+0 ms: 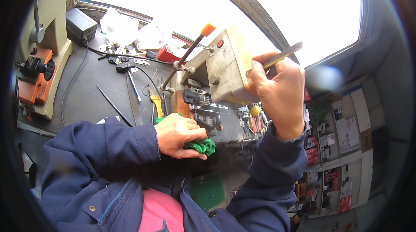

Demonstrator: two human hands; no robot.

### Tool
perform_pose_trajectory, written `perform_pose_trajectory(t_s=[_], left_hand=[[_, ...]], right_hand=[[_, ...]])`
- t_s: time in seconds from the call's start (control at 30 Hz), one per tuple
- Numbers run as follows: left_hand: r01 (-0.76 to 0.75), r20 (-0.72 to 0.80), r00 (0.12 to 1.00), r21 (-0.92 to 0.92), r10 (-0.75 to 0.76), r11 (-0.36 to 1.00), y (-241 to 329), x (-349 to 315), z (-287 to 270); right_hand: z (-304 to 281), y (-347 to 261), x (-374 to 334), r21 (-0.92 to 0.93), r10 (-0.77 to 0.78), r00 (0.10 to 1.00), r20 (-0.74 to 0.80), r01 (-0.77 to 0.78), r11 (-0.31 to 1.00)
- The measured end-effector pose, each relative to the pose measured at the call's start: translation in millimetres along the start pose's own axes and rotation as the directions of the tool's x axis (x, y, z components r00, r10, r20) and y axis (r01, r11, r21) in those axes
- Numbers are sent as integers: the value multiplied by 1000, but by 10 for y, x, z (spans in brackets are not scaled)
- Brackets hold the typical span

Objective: The person wipes the exterior of a key duplicator machine with a green cloth, then uses a small metal tool to scrape or clean crevices on the machine's surface. The person repeatedly wipes and scrapes different areas of the machine throughout the clip.

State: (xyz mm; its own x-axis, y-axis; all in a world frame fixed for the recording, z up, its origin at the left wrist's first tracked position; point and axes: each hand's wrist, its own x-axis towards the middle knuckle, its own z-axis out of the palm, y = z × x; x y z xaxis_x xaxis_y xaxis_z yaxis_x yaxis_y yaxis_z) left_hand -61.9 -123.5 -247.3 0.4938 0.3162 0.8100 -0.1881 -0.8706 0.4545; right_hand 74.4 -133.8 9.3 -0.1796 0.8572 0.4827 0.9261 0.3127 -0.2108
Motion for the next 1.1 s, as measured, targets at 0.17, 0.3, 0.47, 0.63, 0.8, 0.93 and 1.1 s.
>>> perform_pose_trajectory(t_s=[0.17,0.3,0.47,0.63,0.8,0.93,1.1], left_hand=[[-16,-21,1000,8,16,1000,4,4,-7],[6,21,1000,5,-6,1000,4,3,-4],[-9,-17,1000,3,9,1000,0,0,1],[13,18,1000,6,-14,1000,-2,0,8],[-14,-22,1000,11,14,1000,1,6,8],[20,7,1000,5,-20,1000,10,1,-10],[11,31,999,13,-12,1000,6,2,-15]], right_hand=[[-21,-35,-30,37,70,998,4,-70,997],[-27,-40,-25,-21,3,1000,-8,-3,1000],[-22,-53,-24,-25,33,999,-5,-33,999],[-31,-58,-18,-67,-3,1000,-8,2,998],[-40,-31,-37,-66,-18,1000,-22,17,998],[-46,-13,-32,-72,28,999,28,-26,997],[-9,-7,-22,-55,21,1000,-14,-21,998]])
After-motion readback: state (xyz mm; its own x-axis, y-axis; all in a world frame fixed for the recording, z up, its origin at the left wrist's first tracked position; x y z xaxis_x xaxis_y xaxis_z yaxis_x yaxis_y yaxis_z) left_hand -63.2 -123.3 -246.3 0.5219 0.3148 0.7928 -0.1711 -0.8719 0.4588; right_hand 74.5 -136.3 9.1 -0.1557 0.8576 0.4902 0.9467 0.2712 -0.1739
